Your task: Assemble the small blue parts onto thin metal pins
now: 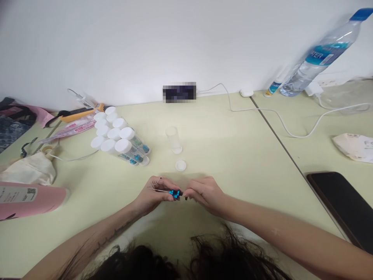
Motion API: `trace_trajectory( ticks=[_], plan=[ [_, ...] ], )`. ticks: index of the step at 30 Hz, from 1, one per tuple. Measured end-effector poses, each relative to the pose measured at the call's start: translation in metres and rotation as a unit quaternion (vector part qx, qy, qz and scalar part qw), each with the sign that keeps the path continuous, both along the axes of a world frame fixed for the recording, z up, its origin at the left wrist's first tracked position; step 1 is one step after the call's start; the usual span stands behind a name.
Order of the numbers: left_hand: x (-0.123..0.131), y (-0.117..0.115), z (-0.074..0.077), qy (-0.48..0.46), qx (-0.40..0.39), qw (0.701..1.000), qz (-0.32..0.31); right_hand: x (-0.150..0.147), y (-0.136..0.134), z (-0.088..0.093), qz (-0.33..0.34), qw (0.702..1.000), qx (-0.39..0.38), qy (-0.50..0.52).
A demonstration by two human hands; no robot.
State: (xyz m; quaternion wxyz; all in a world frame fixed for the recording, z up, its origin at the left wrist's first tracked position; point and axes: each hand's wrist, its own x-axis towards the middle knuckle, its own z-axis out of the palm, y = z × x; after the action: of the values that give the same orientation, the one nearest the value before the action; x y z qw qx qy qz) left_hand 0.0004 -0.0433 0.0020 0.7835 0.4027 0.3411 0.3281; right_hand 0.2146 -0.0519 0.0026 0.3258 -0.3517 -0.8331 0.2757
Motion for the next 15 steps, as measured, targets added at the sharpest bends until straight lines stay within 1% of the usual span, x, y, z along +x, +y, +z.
trace_trajectory(
  ticks=[2, 4, 6, 8, 11, 15],
  plan=[
    [0.0001, 0.0009, -0.0017, -0.013, -0.009, 1.0, 0.019, -0.0007, 0.0001, -0.0002, -0.003, 0.999, -0.033, 0.015],
    [0.0003, 0.0023, -0.004, -0.03, -0.021, 0.998, 0.045, -0.0011, -0.0004, 0.0001, -0.01, 0.996, -0.071, 0.054],
    [0.0004, 0.0037, -0.0064, -0.05, -0.03, 0.996, 0.07, -0.0009, -0.0012, 0.0011, -0.019, 0.992, -0.082, 0.09],
    [0.0004, 0.0048, -0.0082, -0.068, -0.032, 0.994, 0.084, -0.0001, -0.0018, 0.0023, -0.011, 0.993, -0.064, 0.098],
    [0.0003, 0.0051, -0.0094, -0.083, -0.025, 0.992, 0.088, 0.0011, -0.0017, 0.0031, 0.021, 0.996, -0.026, 0.085],
    [0.0, 0.0047, -0.0094, -0.082, -0.026, 0.993, 0.086, 0.0009, -0.0002, 0.0007, 0.023, 0.995, 0.001, 0.101]
  ],
)
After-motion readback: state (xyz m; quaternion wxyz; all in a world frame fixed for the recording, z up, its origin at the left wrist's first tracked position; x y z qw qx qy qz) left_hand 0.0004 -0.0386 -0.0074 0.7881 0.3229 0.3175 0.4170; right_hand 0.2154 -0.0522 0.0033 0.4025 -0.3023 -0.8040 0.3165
